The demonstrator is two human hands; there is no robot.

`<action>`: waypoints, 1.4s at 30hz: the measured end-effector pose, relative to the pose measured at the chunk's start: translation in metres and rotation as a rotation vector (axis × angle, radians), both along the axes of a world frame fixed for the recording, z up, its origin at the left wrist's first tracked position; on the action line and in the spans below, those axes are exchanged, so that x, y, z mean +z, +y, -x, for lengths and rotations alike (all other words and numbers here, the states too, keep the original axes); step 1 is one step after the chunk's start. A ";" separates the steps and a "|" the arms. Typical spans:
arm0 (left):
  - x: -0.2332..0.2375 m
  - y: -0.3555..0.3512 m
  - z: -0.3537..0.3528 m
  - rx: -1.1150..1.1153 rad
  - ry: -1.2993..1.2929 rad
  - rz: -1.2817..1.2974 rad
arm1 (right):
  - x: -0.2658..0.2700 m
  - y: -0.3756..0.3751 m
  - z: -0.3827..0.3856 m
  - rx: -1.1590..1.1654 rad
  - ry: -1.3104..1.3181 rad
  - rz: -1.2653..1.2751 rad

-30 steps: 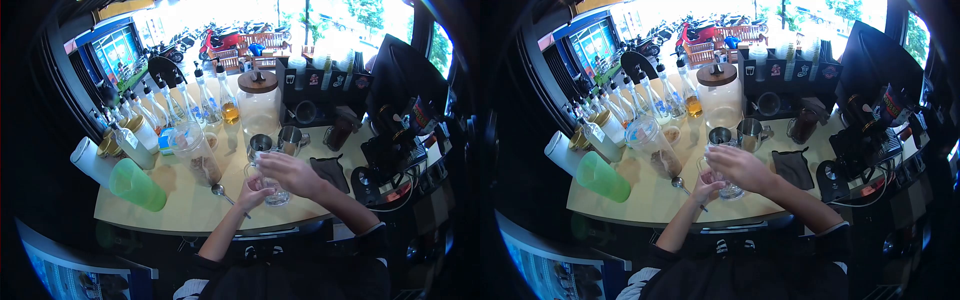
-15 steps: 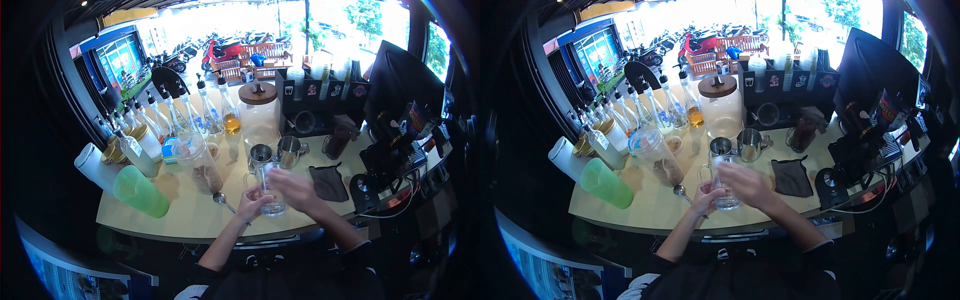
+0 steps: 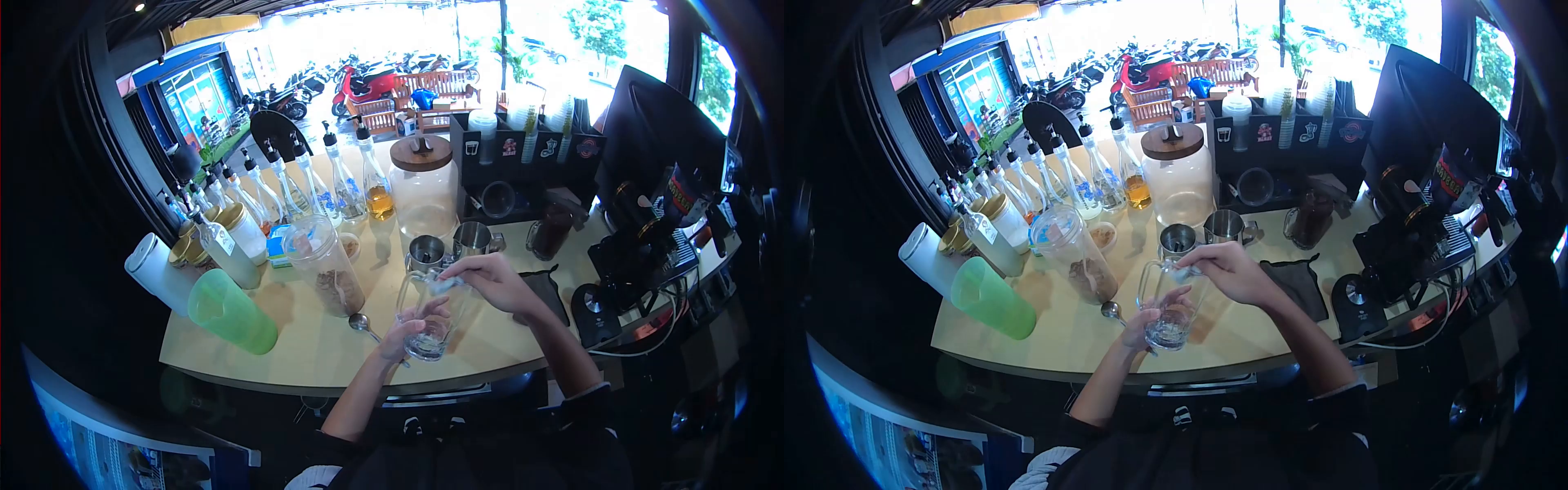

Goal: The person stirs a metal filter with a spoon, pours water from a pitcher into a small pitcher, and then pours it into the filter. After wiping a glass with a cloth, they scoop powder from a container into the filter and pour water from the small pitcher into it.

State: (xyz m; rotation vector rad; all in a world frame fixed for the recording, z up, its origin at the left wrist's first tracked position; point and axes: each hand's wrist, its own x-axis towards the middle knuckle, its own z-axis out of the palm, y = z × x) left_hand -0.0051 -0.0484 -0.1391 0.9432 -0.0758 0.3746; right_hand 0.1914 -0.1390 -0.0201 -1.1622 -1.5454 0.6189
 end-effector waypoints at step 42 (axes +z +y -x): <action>0.021 -0.021 -0.011 0.299 0.225 -0.053 | 0.011 0.028 -0.034 0.292 -0.097 0.576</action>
